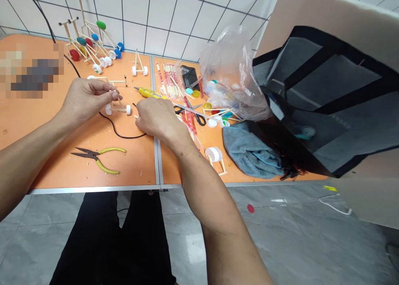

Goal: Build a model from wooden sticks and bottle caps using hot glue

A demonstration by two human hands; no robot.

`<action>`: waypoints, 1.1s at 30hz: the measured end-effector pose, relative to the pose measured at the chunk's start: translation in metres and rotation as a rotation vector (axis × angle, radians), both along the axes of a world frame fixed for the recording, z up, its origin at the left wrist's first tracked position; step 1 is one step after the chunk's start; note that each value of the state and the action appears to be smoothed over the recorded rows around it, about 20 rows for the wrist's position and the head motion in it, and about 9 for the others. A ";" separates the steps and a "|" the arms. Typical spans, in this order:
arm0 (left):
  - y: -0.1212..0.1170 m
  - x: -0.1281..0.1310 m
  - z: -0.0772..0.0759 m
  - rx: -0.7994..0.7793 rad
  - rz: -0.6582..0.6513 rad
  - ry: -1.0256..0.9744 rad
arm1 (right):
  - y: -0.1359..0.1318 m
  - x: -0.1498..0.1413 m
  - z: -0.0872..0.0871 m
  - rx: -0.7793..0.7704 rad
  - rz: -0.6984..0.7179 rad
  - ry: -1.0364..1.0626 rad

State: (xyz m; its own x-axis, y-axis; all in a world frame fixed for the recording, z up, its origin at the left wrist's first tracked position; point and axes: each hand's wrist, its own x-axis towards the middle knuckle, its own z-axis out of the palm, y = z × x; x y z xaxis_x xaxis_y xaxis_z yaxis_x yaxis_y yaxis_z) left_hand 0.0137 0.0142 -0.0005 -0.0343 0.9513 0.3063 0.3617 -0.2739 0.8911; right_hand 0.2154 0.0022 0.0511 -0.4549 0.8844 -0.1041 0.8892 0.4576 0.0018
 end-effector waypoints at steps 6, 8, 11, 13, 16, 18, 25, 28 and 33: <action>-0.002 0.001 0.002 0.008 0.014 0.004 | 0.000 0.003 0.004 0.020 -0.045 0.040; -0.001 0.000 0.002 0.000 0.007 -0.001 | 0.000 0.003 0.004 0.025 -0.057 0.065; 0.000 -0.001 0.001 -0.017 -0.008 -0.003 | 0.000 0.004 0.004 0.031 -0.071 0.122; 0.000 -0.001 0.001 -0.021 -0.008 0.010 | 0.001 0.005 0.003 0.030 -0.065 0.154; -0.001 0.001 0.003 -0.012 0.002 0.027 | 0.001 0.004 0.003 0.033 -0.034 0.196; -0.002 0.002 0.003 -0.010 0.008 0.027 | 0.000 0.004 0.004 0.036 -0.006 0.235; 0.001 0.001 -0.002 0.026 0.031 0.043 | -0.002 0.002 0.002 0.054 0.041 0.351; 0.001 0.000 -0.003 0.034 0.015 0.053 | -0.001 0.002 -0.002 0.067 0.058 0.382; 0.000 0.001 0.000 0.018 -0.030 0.087 | 0.004 0.001 -0.012 0.085 0.129 0.441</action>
